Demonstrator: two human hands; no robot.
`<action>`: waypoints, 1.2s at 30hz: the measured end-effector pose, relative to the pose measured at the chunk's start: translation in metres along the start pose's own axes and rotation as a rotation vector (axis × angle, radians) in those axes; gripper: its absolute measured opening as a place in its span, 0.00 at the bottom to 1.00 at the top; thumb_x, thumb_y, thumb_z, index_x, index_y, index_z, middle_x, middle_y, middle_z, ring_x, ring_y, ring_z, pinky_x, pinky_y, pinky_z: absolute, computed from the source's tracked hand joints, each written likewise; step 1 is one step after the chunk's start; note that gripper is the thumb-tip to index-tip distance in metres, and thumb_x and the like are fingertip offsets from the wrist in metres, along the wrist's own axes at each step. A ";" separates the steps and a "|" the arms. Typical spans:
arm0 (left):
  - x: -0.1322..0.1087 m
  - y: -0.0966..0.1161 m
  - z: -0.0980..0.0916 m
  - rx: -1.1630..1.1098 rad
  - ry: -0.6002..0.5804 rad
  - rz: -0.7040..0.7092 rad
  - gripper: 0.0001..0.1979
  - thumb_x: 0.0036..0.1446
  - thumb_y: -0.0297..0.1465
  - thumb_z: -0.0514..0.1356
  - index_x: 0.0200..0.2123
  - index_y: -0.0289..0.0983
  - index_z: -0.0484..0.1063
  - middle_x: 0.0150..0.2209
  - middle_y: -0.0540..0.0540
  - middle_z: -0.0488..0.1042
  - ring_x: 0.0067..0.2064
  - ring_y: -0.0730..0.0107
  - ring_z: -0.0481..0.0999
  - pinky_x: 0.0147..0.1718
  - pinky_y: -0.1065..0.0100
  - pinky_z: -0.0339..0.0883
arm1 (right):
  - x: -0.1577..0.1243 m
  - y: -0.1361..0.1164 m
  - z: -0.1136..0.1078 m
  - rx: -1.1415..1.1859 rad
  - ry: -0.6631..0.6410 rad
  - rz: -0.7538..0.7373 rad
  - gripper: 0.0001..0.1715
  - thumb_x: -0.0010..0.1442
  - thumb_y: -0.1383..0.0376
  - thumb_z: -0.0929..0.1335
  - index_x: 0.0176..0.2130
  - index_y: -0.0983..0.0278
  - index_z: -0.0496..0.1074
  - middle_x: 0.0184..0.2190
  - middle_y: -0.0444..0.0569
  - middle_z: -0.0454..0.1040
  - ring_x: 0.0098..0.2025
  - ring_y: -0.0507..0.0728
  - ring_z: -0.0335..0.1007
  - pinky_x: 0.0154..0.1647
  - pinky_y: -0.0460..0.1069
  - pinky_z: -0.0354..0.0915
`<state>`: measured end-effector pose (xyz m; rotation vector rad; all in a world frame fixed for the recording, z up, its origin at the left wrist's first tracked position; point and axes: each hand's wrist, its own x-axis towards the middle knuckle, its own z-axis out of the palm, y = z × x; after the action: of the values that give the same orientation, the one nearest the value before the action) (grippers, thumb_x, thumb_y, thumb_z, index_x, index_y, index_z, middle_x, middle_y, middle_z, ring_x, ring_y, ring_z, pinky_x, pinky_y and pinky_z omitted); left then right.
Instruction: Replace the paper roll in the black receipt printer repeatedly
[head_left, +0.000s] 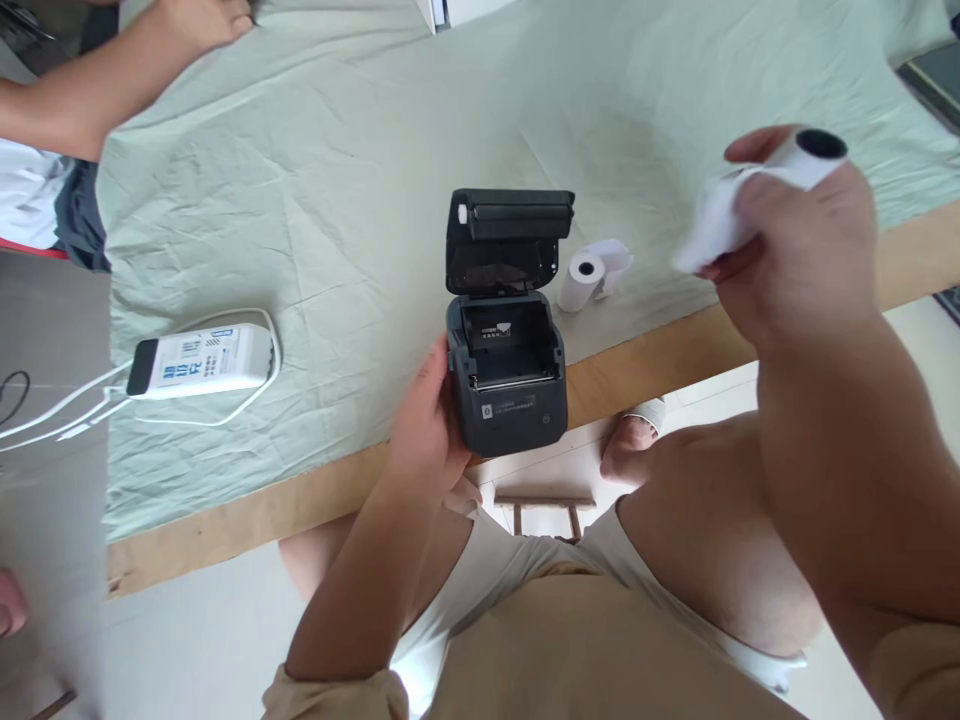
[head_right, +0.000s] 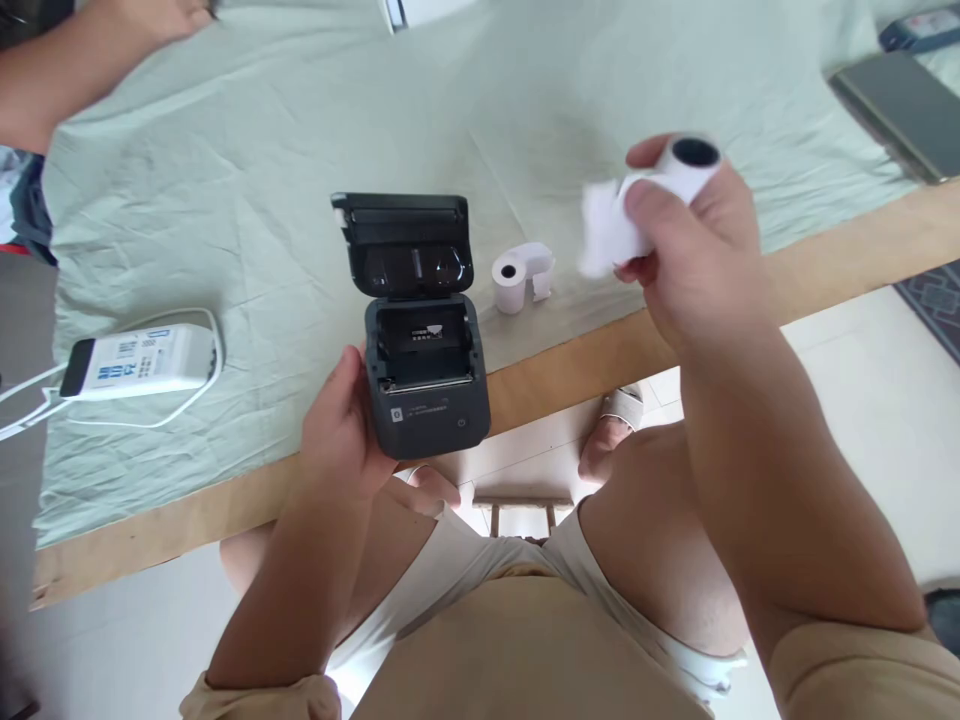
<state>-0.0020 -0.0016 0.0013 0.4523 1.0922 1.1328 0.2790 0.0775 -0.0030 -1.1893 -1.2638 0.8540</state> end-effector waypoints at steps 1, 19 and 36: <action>0.000 0.000 -0.001 0.002 0.001 0.000 0.14 0.63 0.47 0.69 0.40 0.42 0.80 0.42 0.47 0.86 0.45 0.56 0.88 0.42 0.59 0.84 | 0.001 0.009 -0.004 -0.024 0.034 -0.001 0.11 0.67 0.53 0.75 0.40 0.56 0.77 0.29 0.42 0.72 0.23 0.48 0.68 0.20 0.47 0.61; 0.001 0.001 0.003 -0.015 -0.036 0.022 0.19 0.66 0.50 0.63 0.38 0.41 0.77 0.40 0.42 0.87 0.63 0.40 0.82 0.59 0.45 0.80 | -0.020 -0.021 0.017 -0.819 -0.142 -0.545 0.25 0.68 0.58 0.70 0.62 0.55 0.71 0.59 0.55 0.78 0.62 0.70 0.76 0.65 0.69 0.71; -0.002 0.002 -0.003 0.051 -0.067 0.050 0.20 0.56 0.49 0.71 0.40 0.41 0.78 0.39 0.43 0.84 0.51 0.46 0.86 0.44 0.54 0.82 | -0.036 -0.007 0.051 -0.220 -0.063 -0.313 0.21 0.65 0.70 0.66 0.55 0.55 0.71 0.46 0.47 0.81 0.48 0.60 0.81 0.49 0.58 0.78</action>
<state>-0.0052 -0.0029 0.0024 0.5568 1.0578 1.1277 0.2225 0.0511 -0.0096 -1.1024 -1.5772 0.5355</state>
